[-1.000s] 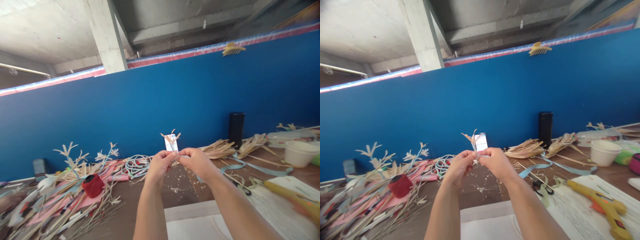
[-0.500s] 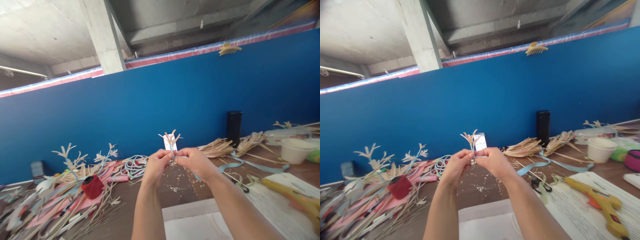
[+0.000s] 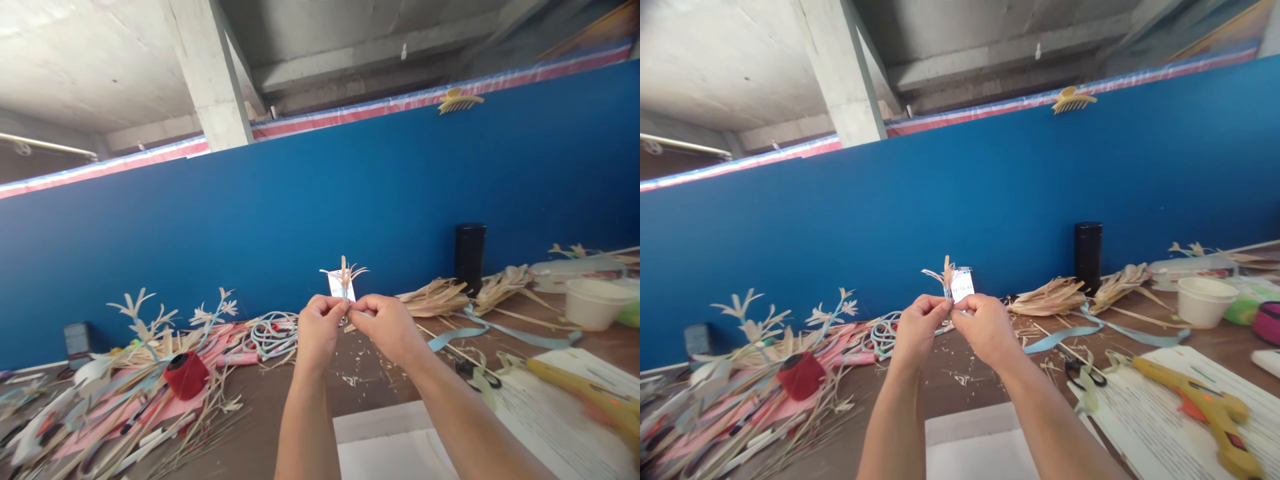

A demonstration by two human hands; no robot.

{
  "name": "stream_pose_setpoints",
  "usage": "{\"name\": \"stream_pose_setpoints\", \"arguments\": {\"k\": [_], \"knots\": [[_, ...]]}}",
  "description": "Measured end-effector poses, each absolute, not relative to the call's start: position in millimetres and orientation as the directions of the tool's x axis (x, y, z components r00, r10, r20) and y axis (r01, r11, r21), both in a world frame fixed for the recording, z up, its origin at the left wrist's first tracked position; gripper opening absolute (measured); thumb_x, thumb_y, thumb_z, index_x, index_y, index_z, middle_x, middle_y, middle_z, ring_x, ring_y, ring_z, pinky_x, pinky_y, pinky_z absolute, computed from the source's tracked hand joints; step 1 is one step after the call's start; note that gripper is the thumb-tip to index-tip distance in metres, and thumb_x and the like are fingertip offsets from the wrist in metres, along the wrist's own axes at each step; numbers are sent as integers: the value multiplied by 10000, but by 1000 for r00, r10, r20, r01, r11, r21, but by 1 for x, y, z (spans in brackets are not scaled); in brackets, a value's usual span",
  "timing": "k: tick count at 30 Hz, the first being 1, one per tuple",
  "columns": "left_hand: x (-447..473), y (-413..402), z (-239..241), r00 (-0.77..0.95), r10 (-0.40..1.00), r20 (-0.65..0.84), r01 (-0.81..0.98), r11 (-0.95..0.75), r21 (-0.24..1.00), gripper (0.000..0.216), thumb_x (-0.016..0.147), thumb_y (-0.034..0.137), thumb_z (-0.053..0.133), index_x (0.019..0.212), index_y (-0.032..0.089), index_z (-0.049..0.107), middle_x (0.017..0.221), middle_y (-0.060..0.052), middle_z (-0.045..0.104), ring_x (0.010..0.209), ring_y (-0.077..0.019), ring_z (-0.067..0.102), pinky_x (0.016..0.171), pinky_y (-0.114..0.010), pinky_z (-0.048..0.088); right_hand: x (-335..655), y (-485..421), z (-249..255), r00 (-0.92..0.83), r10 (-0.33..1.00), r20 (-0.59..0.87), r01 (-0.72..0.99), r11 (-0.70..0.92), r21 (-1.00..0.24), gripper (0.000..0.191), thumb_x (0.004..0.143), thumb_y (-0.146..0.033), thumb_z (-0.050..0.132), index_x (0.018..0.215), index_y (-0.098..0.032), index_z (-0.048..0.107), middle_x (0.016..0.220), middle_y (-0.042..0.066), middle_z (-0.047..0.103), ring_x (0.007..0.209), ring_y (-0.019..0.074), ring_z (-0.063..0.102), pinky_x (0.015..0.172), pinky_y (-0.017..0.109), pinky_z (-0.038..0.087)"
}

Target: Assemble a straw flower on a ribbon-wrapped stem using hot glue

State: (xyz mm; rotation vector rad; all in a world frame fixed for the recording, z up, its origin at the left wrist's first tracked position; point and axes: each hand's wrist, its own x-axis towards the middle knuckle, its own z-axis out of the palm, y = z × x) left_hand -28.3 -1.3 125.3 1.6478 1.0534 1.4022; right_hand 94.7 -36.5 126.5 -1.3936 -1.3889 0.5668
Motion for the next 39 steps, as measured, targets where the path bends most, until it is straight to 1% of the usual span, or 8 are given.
{"name": "stream_pose_setpoints", "arguments": {"k": [4,8,18,28,31,33,36,39], "knots": [[-26,-2,126,48,904,425,189,-426,885,209,699,350,608,735,152,667,777,-51,630,743,-163,554,682,-258,392,91,-34,122,244,881,404,500,243,-832,234,693,-376,530,639,-172,630,493,-32,461,459,89,345,424,210,257],[-23,-2,125,22,904,428,226,-421,878,189,702,326,596,736,150,655,774,-49,630,739,-163,559,696,-272,399,90,-33,120,251,872,420,514,248,-821,232,709,-360,506,606,-175,601,504,-33,455,468,89,344,421,206,254],[-21,-2,126,-11,916,402,160,-395,905,189,678,328,621,705,141,617,716,-34,601,677,-141,540,650,-258,398,94,-38,130,129,945,299,367,235,-900,204,699,-337,523,646,-150,583,492,-53,347,454,71,281,397,193,213],[-19,-1,123,-24,926,377,130,-371,920,221,663,352,642,703,139,601,703,-24,589,630,-114,508,592,-227,375,94,-36,126,134,936,326,393,252,-884,267,723,-376,513,574,-155,525,481,-52,330,452,70,264,393,200,196],[-21,0,122,-1,938,348,81,-347,934,263,641,386,662,719,138,619,696,-19,590,617,-106,496,578,-218,364,97,-35,126,127,946,298,383,231,-894,273,723,-394,520,602,-153,562,474,-52,345,449,72,270,397,204,201],[-23,2,120,62,951,303,16,-305,952,323,638,441,658,743,136,637,622,3,545,550,-83,442,524,-205,325,101,-34,125,113,956,269,365,212,-907,274,719,-406,531,661,-151,611,480,-49,371,453,76,281,404,207,206],[-29,7,116,153,963,223,-69,-215,974,456,675,550,580,835,132,665,502,46,392,458,-57,309,453,-198,234,108,-32,122,84,961,265,316,226,-922,272,712,-409,551,738,-158,651,517,-39,447,476,82,317,439,214,235],[-34,9,114,220,955,201,-124,-177,976,520,699,583,535,946,145,668,516,47,351,473,-60,290,457,-194,225,112,-30,120,65,961,268,271,241,-932,261,704,-402,566,763,-166,664,572,-26,522,511,92,364,485,221,273]]}}
